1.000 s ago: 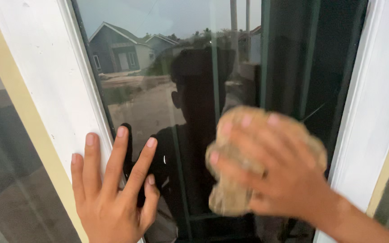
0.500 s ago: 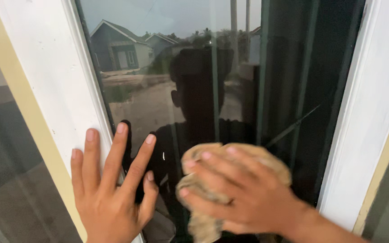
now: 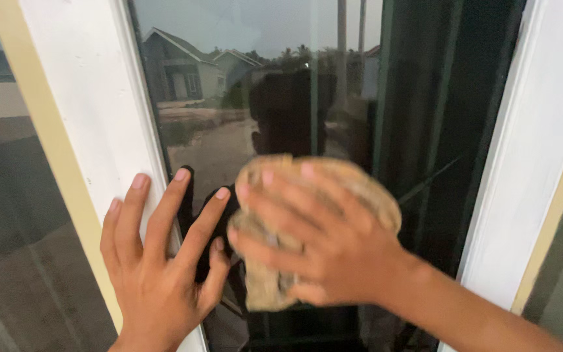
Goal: The person cleans a glass window pane using a cloth and a spray bottle. They repeatedly wipe the surface with a cloth, occasionally pausing to spray a cleaning solution onto the cloth before resuming the wiping motion across the glass.
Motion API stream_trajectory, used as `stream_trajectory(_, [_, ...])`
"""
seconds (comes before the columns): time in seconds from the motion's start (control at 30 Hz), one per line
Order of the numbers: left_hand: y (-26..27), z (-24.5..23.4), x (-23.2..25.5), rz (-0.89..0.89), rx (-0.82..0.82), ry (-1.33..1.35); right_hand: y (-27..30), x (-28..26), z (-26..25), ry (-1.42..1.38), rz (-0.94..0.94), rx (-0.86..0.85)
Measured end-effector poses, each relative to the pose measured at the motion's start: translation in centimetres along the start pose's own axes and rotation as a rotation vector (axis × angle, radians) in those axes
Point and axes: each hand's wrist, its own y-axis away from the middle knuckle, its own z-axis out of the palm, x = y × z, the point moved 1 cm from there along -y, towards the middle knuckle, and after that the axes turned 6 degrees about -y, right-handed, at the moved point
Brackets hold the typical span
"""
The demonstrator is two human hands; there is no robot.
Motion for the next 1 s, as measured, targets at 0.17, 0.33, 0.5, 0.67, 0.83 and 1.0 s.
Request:
stream_trajectory(0.17, [-2.4, -1.1, -1.3, -0.035, -0.012, 0.09, 3.1, 1.0, -1.2, 0.005, -0.134, -0.081])
stream_trajectory(0.33, [-3.9, -0.1, -0.9, -0.023, 0.041, 0.022, 0.8, 8.6, -5.2, 0.187, -0.092, -0.007])
stream_trajectory(0.5, [-3.8, 0.0, -0.5, -0.097, -0.02, 0.093, -5.1, 10.0, -4.8, 0.14, -0.097, 0.021])
stream_trajectory(0.67, [-3.3, 0.1, -1.1, -0.103, -0.02, 0.075, -6.3, 3.5, -0.2, -0.098, -0.268, -0.059])
stream_trajectory(0.83, [-2.7, 0.1, -1.2, -0.075, 0.001, 0.053, -2.4, 3.6, -1.0, -0.089, -0.344, -0.166])
stream_trajectory(1.0, [-2.7, 0.2, -0.9, -0.07, 0.0, 0.067, -2.0, 10.1, -5.8, 0.204, -0.294, -0.027])
